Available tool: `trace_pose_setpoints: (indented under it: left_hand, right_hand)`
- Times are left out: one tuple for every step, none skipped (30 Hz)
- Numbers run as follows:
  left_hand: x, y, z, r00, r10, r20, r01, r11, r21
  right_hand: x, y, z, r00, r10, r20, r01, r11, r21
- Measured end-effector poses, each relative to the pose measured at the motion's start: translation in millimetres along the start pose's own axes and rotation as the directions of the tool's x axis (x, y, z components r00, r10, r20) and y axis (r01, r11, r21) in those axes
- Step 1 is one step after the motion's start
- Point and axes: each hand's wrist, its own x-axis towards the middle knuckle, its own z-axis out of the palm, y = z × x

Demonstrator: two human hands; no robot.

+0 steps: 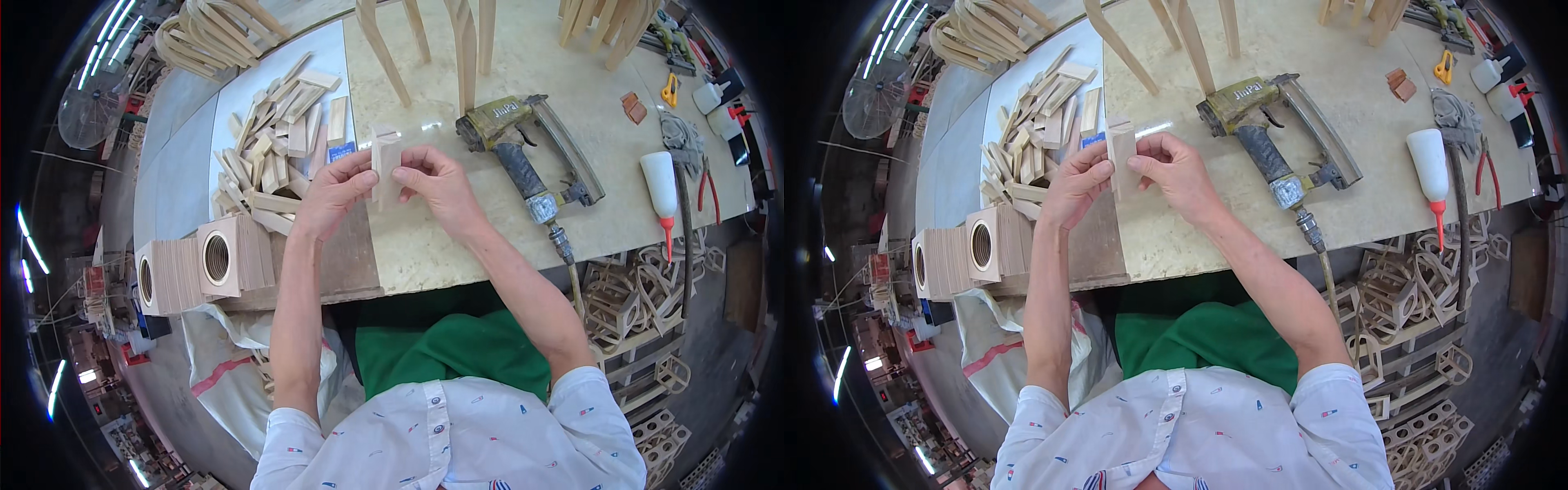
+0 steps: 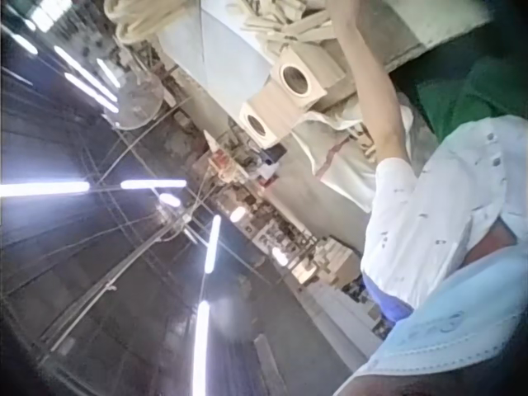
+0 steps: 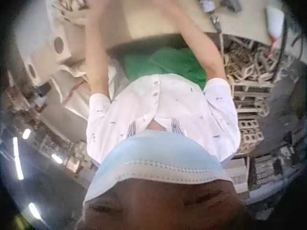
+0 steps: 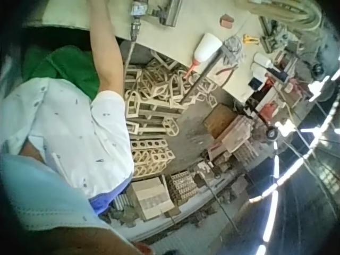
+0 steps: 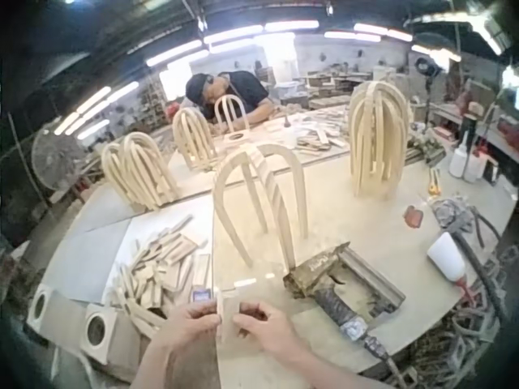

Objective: The person assembles a wooden chair frame by aligning curved and straight wooden pieces, applying glue to the joints, and securing them with a pneumatic nail gun. The person then attaches a square wooden block with a circular hole to the frame using the same method.

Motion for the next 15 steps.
trace_pose_setpoints:
  left_hand:
    - [-0.3,-0.5,2.6,1.000,0.003,-0.005,-0.003,1.000,-0.003]
    - [0.3,-3.2,3.3,1.000,0.003,-0.004,-0.003,1.000,-0.015]
    - [0.0,-6.7,2.1,1.000,0.005,-0.006,-0.005,1.000,-0.026]
    - [0.0,-7.8,0.5,1.000,0.007,-0.008,-0.007,0.999,-0.037]
    - [0.1,-6.2,-1.3,1.000,-0.009,-0.010,0.009,1.000,0.003]
    - [0.7,-3.7,-2.9,1.000,-0.022,-0.013,0.023,0.999,0.044]
    - [1.7,-0.3,-4.1,0.999,-0.036,-0.015,0.037,0.996,0.084]
    - [6.9,8.7,-7.1,0.991,0.000,-0.134,0.036,0.964,0.263]
    - [18.7,22.9,-10.1,0.970,0.056,-0.236,0.053,0.901,0.430]
    - [27.8,31.3,-14.1,0.935,0.125,-0.332,0.095,0.813,0.575]
    - [40.7,33.9,-19.0,0.910,0.214,-0.356,0.147,0.636,0.757]
    - [51.2,36.5,-25.9,0.879,0.308,-0.365,0.219,0.420,0.881]
    - [62.9,39.9,-31.1,0.851,0.403,-0.336,0.288,0.176,0.941]
    - [70.6,39.9,-36.8,0.852,0.398,-0.340,0.312,0.136,0.940]
    - [79.9,37.4,-38.8,0.858,0.389,-0.336,0.325,0.095,0.941]
  right_hand:
    - [-0.3,0.9,-0.3,1.000,0.000,-0.006,0.000,1.000,-0.002]
    - [-0.4,1.8,-0.8,1.000,-0.001,-0.013,0.001,1.000,-0.003]
    - [-0.1,2.7,-0.2,1.000,-0.001,-0.015,0.001,1.000,-0.003]
    - [-0.4,1.7,-0.6,1.000,0.018,-0.003,-0.018,1.000,0.001]
    - [-1.1,-0.5,-1.7,0.999,0.037,0.009,-0.037,0.999,0.004]
    - [-1.0,-2.4,-2.4,0.998,0.053,0.022,-0.053,0.999,0.007]
    - [-0.7,-1.7,-2.6,0.998,0.051,0.023,-0.051,0.999,-0.003]
    - [-0.4,-0.1,-3.1,0.999,0.047,0.022,-0.047,0.999,-0.013]
    - [0.8,1.0,-4.9,0.999,0.042,0.016,-0.042,0.999,-0.026]
    - [0.9,1.5,-4.9,0.999,0.047,0.006,-0.046,0.998,-0.037]
    - [2.1,1.9,-5.5,0.999,0.051,-0.005,-0.051,0.998,-0.047]
    - [1.9,2.5,-3.3,0.998,0.060,-0.004,-0.060,0.997,-0.057]
    - [1.9,1.6,-2.3,0.998,0.058,0.002,-0.058,0.997,-0.058]
    - [0.8,1.2,-1.1,0.998,0.056,0.009,-0.055,0.997,-0.058]
    - [0.2,0.5,-2.8,0.999,0.051,0.003,-0.051,0.997,-0.060]
